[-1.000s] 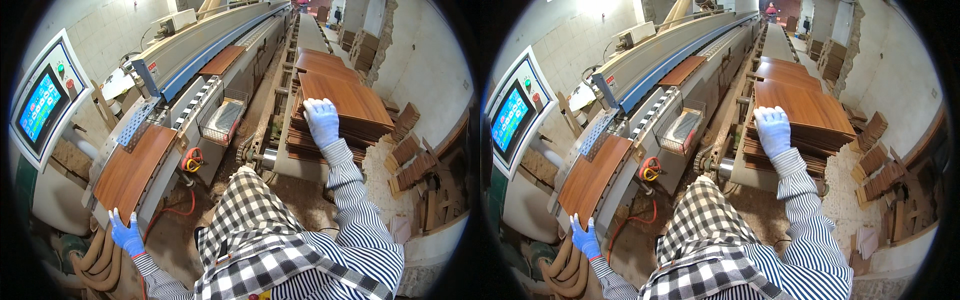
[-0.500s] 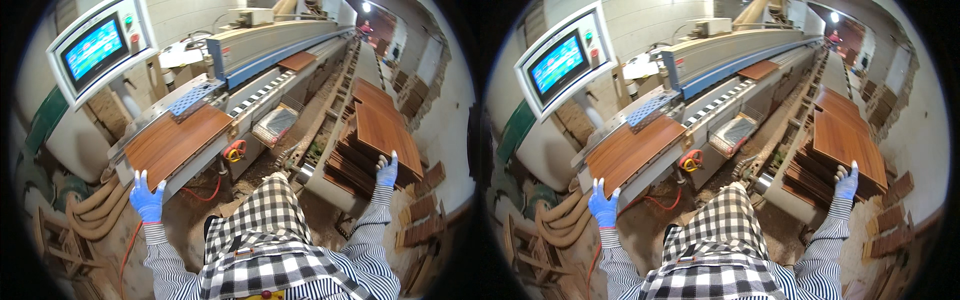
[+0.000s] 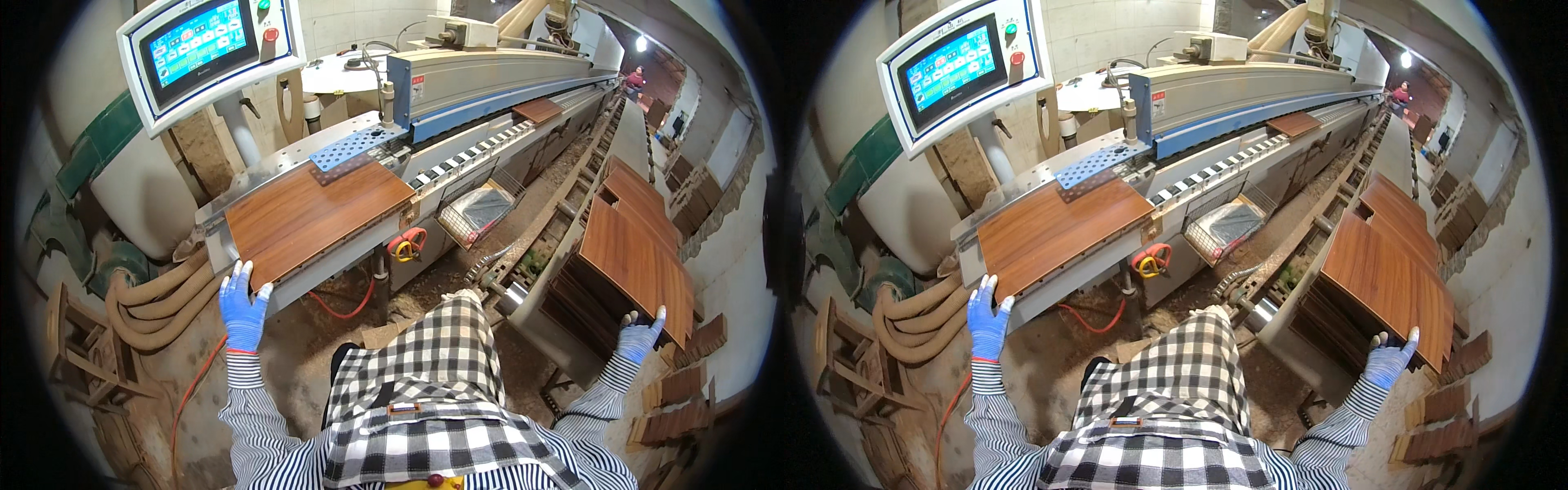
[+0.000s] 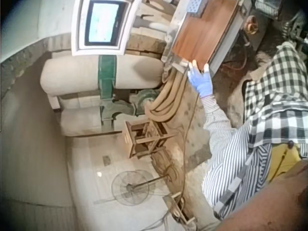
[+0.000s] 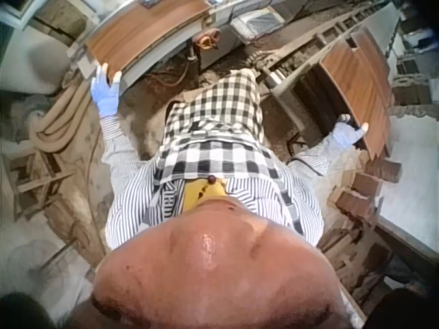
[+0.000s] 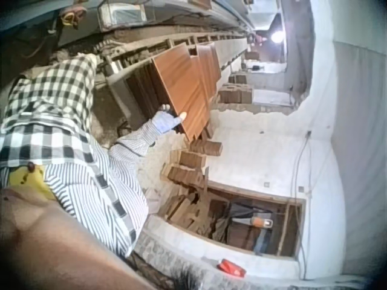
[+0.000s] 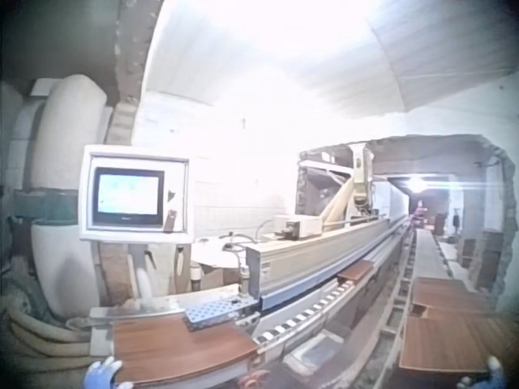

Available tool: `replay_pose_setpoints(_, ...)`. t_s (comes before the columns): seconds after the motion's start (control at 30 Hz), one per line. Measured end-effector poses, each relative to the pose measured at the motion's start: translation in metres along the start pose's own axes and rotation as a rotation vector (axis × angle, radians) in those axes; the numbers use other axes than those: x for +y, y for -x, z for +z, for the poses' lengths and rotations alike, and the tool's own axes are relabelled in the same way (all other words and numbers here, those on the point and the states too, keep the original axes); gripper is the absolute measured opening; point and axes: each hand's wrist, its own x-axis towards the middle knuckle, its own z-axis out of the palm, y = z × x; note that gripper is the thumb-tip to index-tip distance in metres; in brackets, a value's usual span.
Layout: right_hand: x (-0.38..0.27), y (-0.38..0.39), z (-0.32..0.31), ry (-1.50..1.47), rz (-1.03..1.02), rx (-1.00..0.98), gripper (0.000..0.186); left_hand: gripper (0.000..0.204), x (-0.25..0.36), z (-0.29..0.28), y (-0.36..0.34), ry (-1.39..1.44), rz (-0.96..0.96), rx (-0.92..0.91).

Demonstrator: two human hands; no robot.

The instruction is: The person repeatedly picks up rectangular wood panels from a stack and places them onto a conveyor belt of a woodworking machine. The panels move through the machine, and the person continues to feed them one by one throughout the clip.

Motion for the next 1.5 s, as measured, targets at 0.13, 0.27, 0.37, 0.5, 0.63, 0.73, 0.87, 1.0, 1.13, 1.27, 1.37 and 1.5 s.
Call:
replay_pose_setpoints(0.13,0.001,-0.005,-0.005,-0.031,-0.031,-0.005,0.048,0.042,-0.002,-0.007,0.003,0.101,0.046,0.0)
replay_pose_setpoints(0.27,0.0,-0.004,-0.007,-0.066,-0.029,-0.003,0.048,0.042,-0.007,-0.008,0.002,0.162,0.049,-0.025)
replay_pose_setpoints(0.37,-0.002,-0.006,-0.01,-0.075,-0.044,-0.013,0.049,0.043,-0.008,-0.008,0.001,0.194,0.037,-0.039)
replay_pose_setpoints(0.5,-0.003,-0.003,-0.011,-0.068,-0.073,-0.007,0.05,0.042,-0.009,-0.009,-0.001,0.203,0.032,-0.057)
replay_pose_setpoints(0.63,-0.004,-0.001,-0.01,-0.069,-0.073,0.017,0.05,0.044,0.002,-0.014,-0.007,0.116,0.059,-0.084)
replay_pose_setpoints(0.73,-0.005,-0.006,-0.012,-0.083,-0.081,-0.011,0.051,0.048,0.01,-0.013,-0.013,0.085,0.054,-0.113)
replay_pose_setpoints(0.87,-0.007,-0.007,-0.012,-0.099,-0.112,0.016,0.053,0.048,0.018,0.002,-0.018,0.025,0.105,-0.073)
replay_pose_setpoints(1.0,-0.01,-0.011,-0.016,-0.095,-0.103,0.004,0.052,0.049,0.031,0.016,-0.025,-0.02,0.153,-0.024)
replay_pose_setpoints(1.13,-0.011,-0.025,-0.025,-0.126,-0.136,-0.021,0.06,0.049,0.038,0.027,-0.028,-0.016,0.161,-0.008)
replay_pose_setpoints(1.27,-0.013,-0.024,-0.019,-0.124,-0.123,0.06,0.05,0.049,0.054,0.042,-0.038,-0.028,0.173,0.002)
replay_pose_setpoints(1.37,-0.015,-0.042,-0.034,-0.092,-0.1,0.002,0.038,0.05,0.064,0.065,-0.048,-0.03,0.219,0.026)
replay_pose_setpoints(1.5,-0.021,-0.036,-0.03,-0.042,-0.087,-0.005,0.027,0.051,0.09,0.091,-0.063,-0.013,0.244,0.02)
